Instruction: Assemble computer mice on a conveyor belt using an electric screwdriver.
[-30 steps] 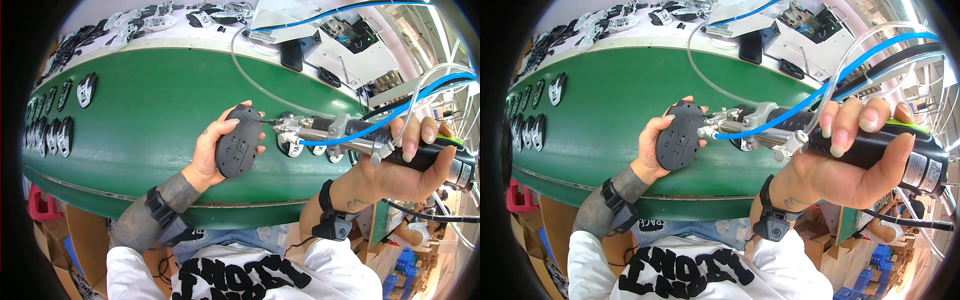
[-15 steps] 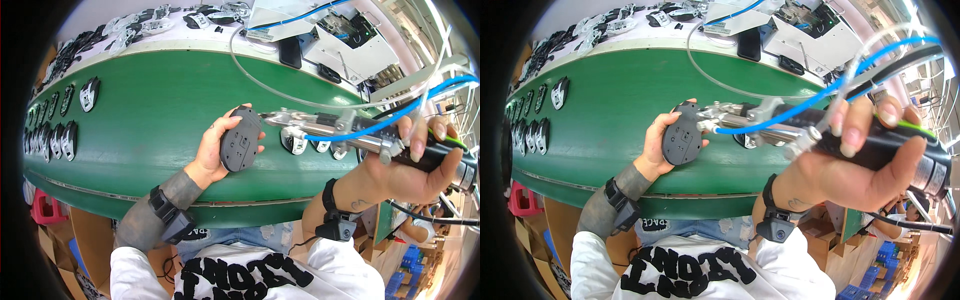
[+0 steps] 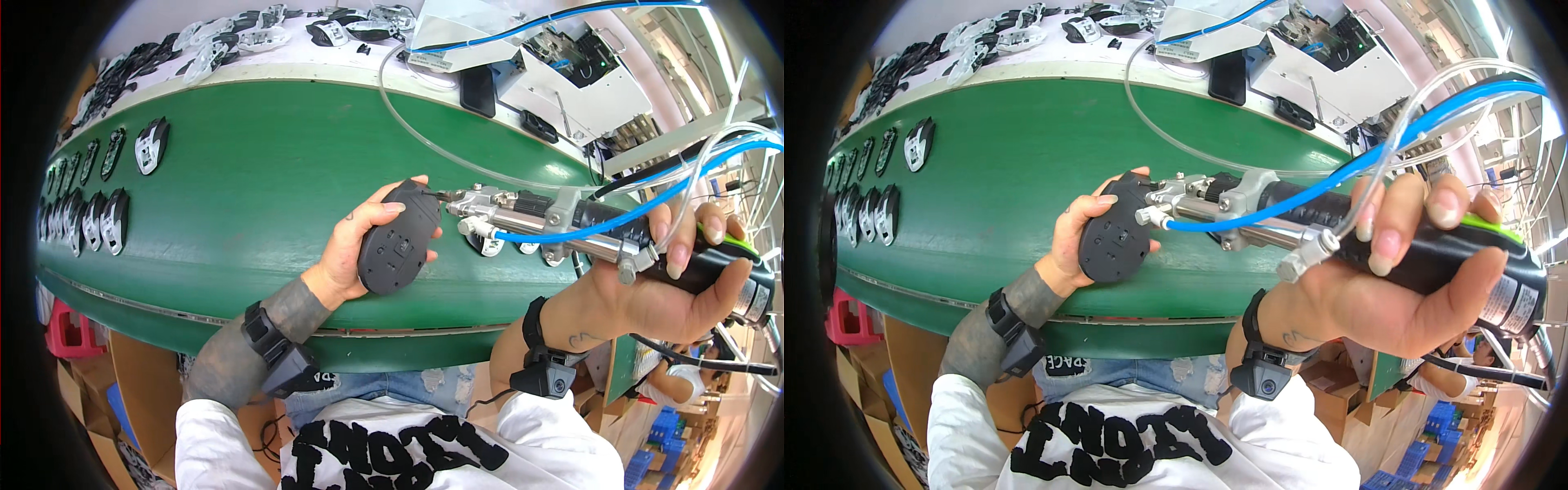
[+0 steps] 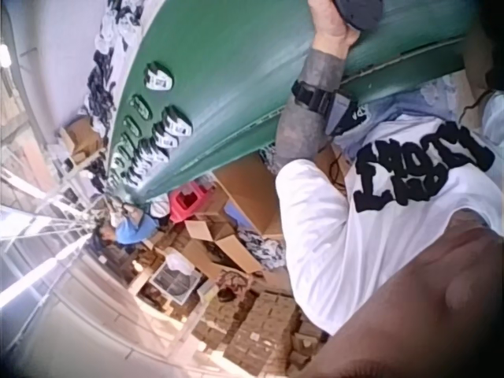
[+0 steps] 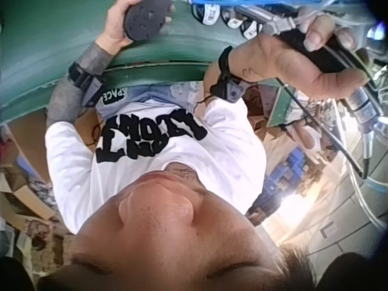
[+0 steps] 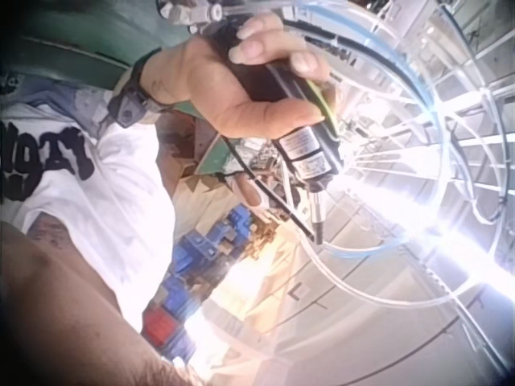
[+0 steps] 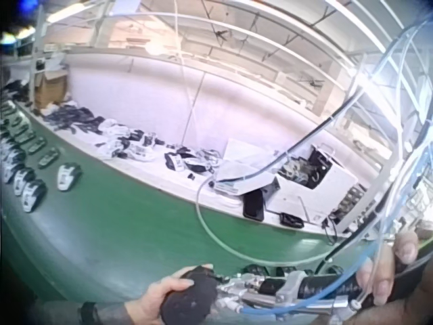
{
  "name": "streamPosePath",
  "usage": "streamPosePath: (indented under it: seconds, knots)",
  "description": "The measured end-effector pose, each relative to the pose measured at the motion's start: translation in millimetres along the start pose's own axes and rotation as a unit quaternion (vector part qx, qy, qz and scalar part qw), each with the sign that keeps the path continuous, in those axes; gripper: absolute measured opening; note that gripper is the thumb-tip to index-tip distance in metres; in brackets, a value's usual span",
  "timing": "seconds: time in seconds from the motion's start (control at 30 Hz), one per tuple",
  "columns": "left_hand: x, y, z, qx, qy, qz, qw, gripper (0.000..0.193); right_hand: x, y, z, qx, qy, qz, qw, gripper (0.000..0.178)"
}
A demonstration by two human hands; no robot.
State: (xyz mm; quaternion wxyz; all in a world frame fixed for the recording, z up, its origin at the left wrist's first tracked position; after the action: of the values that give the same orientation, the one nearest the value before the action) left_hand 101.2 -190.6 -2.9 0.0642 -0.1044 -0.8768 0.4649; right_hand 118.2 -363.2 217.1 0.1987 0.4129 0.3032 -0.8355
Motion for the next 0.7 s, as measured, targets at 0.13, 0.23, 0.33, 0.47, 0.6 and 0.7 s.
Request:
streamPosePath:
  seconds: [0.13,0.23,0.33,0.47,0.6,0.7]
  knots:
    - [-6,14,-19,-0.033,-0.095,-0.074,0.992,0.051,0,-4,10,-0.063,0.024,0.024,0.997,0.037]
    - [-6,30,-34,-0.017,-0.129,-0.132,0.983,0.048,1,-2,20,-0.066,0.011,0.032,0.997,0.038]
    - [-3,29,-41,0.007,-0.145,-0.145,0.979,0.049,6,-10,11,-0.11,-0.041,0.059,0.991,0.038]
    - [-1,24,-45,0.041,-0.175,-0.105,0.978,0.05,11,-23,-2,-0.134,-0.075,0.091,0.984,0.04]
    - [1,21,-48,0.048,-0.185,-0.091,0.977,0.051,12,-28,-6,-0.129,-0.084,0.105,0.983,0.042]
    - [2,19,-49,0.043,-0.186,-0.087,0.978,0.052,12,-29,-9,-0.125,-0.081,0.099,0.984,0.043]
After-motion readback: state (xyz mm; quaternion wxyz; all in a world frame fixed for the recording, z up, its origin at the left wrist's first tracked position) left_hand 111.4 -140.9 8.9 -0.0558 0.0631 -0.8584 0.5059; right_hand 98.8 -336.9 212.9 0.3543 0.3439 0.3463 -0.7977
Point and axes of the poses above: each hand's wrist, its own x-axis away from the middle knuckle, its own y-axis out of the back of the hand, z = x × y, the point moved 6 cm from there along -x, towards the middle knuckle, and after that the axes turned 6 degrees about -x, right-handed, at the moved point
